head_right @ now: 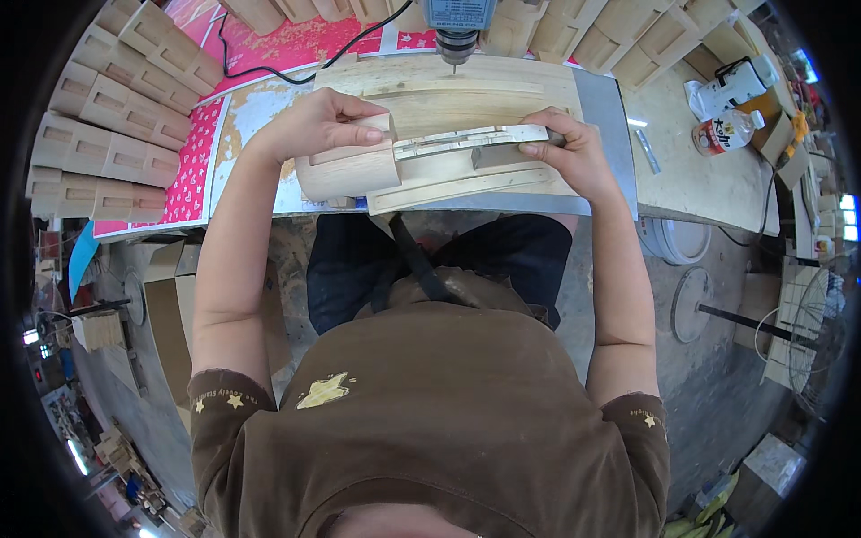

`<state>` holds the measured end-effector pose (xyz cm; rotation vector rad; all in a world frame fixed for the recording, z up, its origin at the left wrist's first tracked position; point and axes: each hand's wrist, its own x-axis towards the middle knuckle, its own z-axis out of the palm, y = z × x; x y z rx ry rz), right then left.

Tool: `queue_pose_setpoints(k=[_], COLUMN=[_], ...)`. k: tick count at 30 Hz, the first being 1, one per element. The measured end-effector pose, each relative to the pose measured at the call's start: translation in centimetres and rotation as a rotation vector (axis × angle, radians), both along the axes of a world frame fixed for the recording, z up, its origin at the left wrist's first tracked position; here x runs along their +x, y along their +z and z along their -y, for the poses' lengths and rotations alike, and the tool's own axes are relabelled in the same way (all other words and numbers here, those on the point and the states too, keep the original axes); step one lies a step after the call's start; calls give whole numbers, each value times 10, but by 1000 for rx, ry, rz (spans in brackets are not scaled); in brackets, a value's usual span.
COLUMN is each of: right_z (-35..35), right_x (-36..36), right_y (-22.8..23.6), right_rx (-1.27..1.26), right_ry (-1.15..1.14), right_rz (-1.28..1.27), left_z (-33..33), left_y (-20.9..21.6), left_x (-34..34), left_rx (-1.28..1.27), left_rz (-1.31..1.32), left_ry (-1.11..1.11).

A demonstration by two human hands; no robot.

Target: Drilling holes into cylindrical wooden blocks using a drill press.

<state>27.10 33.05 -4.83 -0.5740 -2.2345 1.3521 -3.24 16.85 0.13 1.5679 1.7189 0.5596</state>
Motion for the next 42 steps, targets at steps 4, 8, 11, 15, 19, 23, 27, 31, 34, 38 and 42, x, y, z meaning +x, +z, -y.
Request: queue_pose_setpoints(k=[4,8,11,15,19,23,27,31,34,38,42], right_z=[-4,-5,-3,-3,13,25,25,4,-15,-30,-33], right_x=[6,5,4,3,-10,-7,-2,3,-4,-21,-35], right_y=[0,1,3,2,8,5,-3,-12,-13,-12,-17], right_rx=[-28,-62,-37,-19,-7,16,53,7,-14,38,112], right_ry=[12,7,-23,-14,12,-64,-80,-148,-185,-273,-244], right_rz=[-7,6,19,24,19,16,-46,-95,-106,-103,-86], left_z=[-5,-7,-8,-10,-25,-31,0,43,35,6,-3], left_y=[-2,2,-1,-16,-35,-42,-77,-96,-91,-96,-108], left_x=[1,5,6,9,34,56,69,90,101,79,59], left_rx=[-12,-103,-129,3,131,707,813,508,710,617,703], left_rz=[32,36,64,86,335,665,566,326,-173,-353,-383], left_ry=[-28,-98,-94,-98,341,910,1041,666,464,470,543])
